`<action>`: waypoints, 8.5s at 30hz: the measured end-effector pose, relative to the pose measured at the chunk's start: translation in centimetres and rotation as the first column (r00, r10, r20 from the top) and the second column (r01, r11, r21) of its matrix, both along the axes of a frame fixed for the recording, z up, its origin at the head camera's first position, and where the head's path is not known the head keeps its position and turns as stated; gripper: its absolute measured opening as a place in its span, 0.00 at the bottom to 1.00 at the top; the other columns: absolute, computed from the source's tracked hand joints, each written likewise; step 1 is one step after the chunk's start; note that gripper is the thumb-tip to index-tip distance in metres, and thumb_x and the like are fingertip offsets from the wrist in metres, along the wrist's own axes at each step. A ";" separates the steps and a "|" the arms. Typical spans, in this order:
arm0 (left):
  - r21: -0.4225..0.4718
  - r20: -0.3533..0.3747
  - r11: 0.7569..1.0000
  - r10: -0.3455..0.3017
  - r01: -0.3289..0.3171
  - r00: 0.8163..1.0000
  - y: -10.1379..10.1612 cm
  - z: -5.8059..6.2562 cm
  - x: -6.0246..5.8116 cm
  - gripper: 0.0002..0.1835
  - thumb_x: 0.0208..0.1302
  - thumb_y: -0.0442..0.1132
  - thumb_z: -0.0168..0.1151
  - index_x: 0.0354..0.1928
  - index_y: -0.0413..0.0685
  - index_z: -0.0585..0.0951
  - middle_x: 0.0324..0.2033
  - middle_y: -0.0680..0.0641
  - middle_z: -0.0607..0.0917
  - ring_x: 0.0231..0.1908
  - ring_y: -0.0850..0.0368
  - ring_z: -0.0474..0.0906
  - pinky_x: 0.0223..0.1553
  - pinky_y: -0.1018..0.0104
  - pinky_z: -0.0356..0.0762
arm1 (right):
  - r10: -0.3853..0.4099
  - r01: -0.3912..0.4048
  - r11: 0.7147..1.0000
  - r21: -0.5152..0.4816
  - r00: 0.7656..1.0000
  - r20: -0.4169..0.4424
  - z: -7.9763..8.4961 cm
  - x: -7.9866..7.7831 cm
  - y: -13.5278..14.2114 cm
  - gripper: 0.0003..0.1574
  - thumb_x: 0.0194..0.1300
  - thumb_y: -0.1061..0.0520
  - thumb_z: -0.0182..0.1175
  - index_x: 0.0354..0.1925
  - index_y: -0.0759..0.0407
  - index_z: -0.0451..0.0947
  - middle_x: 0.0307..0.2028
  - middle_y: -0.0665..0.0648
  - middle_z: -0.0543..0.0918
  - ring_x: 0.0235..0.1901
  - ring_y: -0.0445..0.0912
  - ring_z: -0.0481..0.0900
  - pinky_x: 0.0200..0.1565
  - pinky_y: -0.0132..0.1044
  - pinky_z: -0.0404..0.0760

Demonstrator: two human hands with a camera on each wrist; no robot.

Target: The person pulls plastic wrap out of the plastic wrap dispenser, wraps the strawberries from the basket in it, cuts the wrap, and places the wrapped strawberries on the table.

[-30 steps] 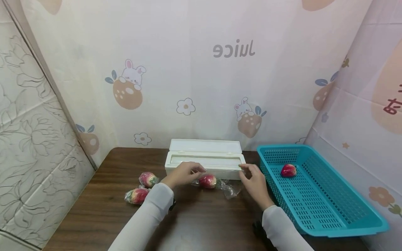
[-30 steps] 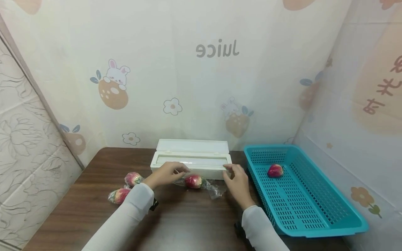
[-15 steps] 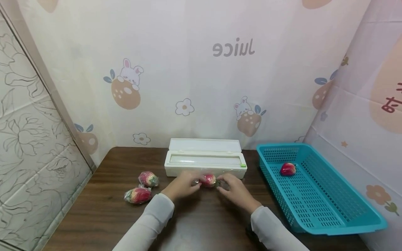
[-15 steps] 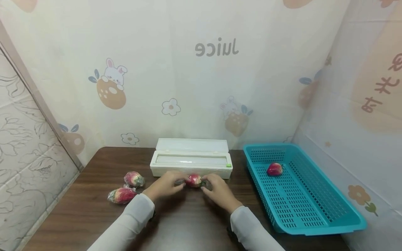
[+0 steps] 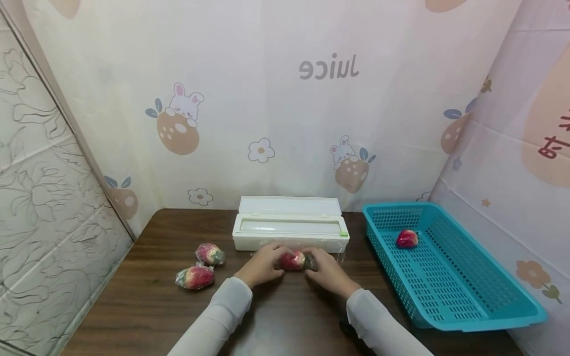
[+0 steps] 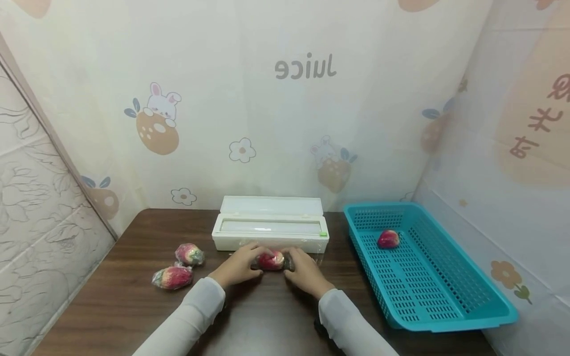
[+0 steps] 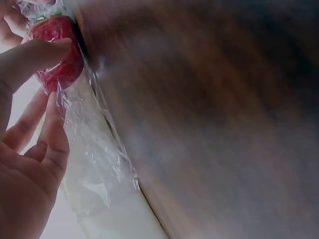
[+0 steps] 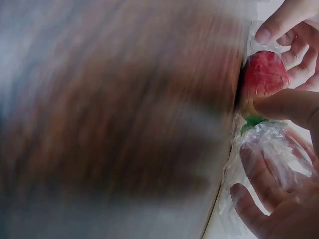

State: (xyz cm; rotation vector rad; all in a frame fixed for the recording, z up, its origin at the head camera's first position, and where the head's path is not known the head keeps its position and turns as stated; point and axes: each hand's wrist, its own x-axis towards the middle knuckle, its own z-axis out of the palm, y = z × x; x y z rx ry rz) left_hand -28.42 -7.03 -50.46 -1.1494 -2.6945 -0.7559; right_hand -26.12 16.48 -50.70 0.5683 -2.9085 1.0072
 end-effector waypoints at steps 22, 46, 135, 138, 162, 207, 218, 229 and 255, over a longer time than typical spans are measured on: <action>-0.055 0.141 0.998 -0.009 0.017 0.990 -0.5 0.7 0.4 0.29 0.57 0.37 0.74 0.61 0.59 0.75 0.54 0.51 0.80 0.53 0.56 0.77 0.54 0.55 0.77 | 0.026 -0.014 0.991 0.130 0.996 -0.085 0.0 0.2 -1.3 0.30 0.57 0.51 0.76 0.54 0.48 0.74 0.48 0.52 0.81 0.50 0.50 0.79 0.46 0.52 0.76; 0.179 0.498 0.984 -0.098 0.008 0.862 -2.9 3.7 0.0 0.26 0.74 0.59 0.54 0.66 0.57 0.77 0.55 0.57 0.82 0.52 0.62 0.78 0.58 0.55 0.74 | 0.208 -0.210 0.978 0.006 0.959 -0.194 4.2 0.0 0.9 0.38 0.59 0.37 0.72 0.65 0.39 0.74 0.59 0.43 0.79 0.61 0.46 0.73 0.61 0.58 0.67; 0.449 -0.040 0.887 0.138 -0.106 0.990 -2.2 4.3 0.2 0.13 0.55 0.38 0.77 0.30 0.53 0.78 0.29 0.57 0.77 0.33 0.62 0.74 0.36 0.66 0.80 | 0.083 -0.058 0.954 -0.296 0.994 0.075 5.1 0.6 1.3 0.35 0.69 0.40 0.62 0.69 0.51 0.73 0.53 0.53 0.84 0.39 0.46 0.79 0.44 0.41 0.83; 0.454 0.020 0.884 0.111 -0.108 0.994 -1.8 4.1 0.5 0.13 0.57 0.39 0.76 0.33 0.53 0.78 0.28 0.58 0.78 0.30 0.64 0.76 0.34 0.68 0.81 | 0.060 -0.038 0.952 -0.304 0.996 0.062 5.2 0.6 1.1 0.35 0.69 0.39 0.61 0.69 0.51 0.73 0.61 0.52 0.79 0.48 0.45 0.80 0.54 0.47 0.80; 0.384 -0.027 0.922 -0.037 0.044 0.999 -1.7 4.9 0.6 0.28 0.52 0.38 0.80 0.54 0.50 0.78 0.47 0.51 0.81 0.45 0.57 0.80 0.45 0.66 0.82 | 0.208 -0.108 0.912 -0.395 0.953 0.221 5.6 0.7 1.4 0.32 0.73 0.41 0.58 0.70 0.48 0.72 0.56 0.51 0.82 0.46 0.48 0.81 0.48 0.42 0.83; 0.490 0.069 0.870 -0.099 0.052 0.993 -1.1 5.4 0.6 0.30 0.56 0.35 0.77 0.62 0.54 0.79 0.52 0.50 0.82 0.49 0.58 0.81 0.44 0.69 0.82 | -0.034 -0.069 0.880 -0.470 0.978 -0.207 4.5 1.2 -1.4 0.32 0.58 0.66 0.73 0.53 0.59 0.66 0.32 0.54 0.74 0.28 0.42 0.75 0.29 0.31 0.79; 0.529 0.089 0.847 -0.108 0.045 0.990 -0.9 5.6 1.1 0.28 0.58 0.34 0.75 0.62 0.50 0.80 0.56 0.48 0.82 0.51 0.54 0.82 0.43 0.68 0.82 | 0.084 -0.176 0.909 -0.378 0.965 -0.247 5.0 1.1 -1.1 0.35 0.64 0.60 0.70 0.65 0.55 0.67 0.55 0.56 0.80 0.49 0.46 0.83 0.46 0.35 0.83; 0.582 0.131 0.811 -0.164 0.058 0.978 0.0 5.4 1.6 0.28 0.56 0.30 0.74 0.60 0.51 0.81 0.51 0.51 0.83 0.50 0.56 0.81 0.46 0.65 0.82 | 0.135 -0.204 0.968 -0.148 0.915 -0.381 6.0 0.9 -0.7 0.41 0.52 0.59 0.79 0.62 0.55 0.72 0.52 0.52 0.79 0.51 0.43 0.77 0.50 0.37 0.82; 0.627 0.228 0.778 -0.239 0.046 0.944 0.7 8.1 3.5 0.27 0.57 0.23 0.71 0.60 0.37 0.76 0.50 0.40 0.82 0.43 0.54 0.85 0.42 0.61 0.85 | 0.009 -0.104 0.973 -0.208 0.910 -0.415 5.3 1.2 -2.0 0.39 0.48 0.66 0.79 0.57 0.59 0.73 0.48 0.55 0.78 0.48 0.44 0.78 0.48 0.40 0.82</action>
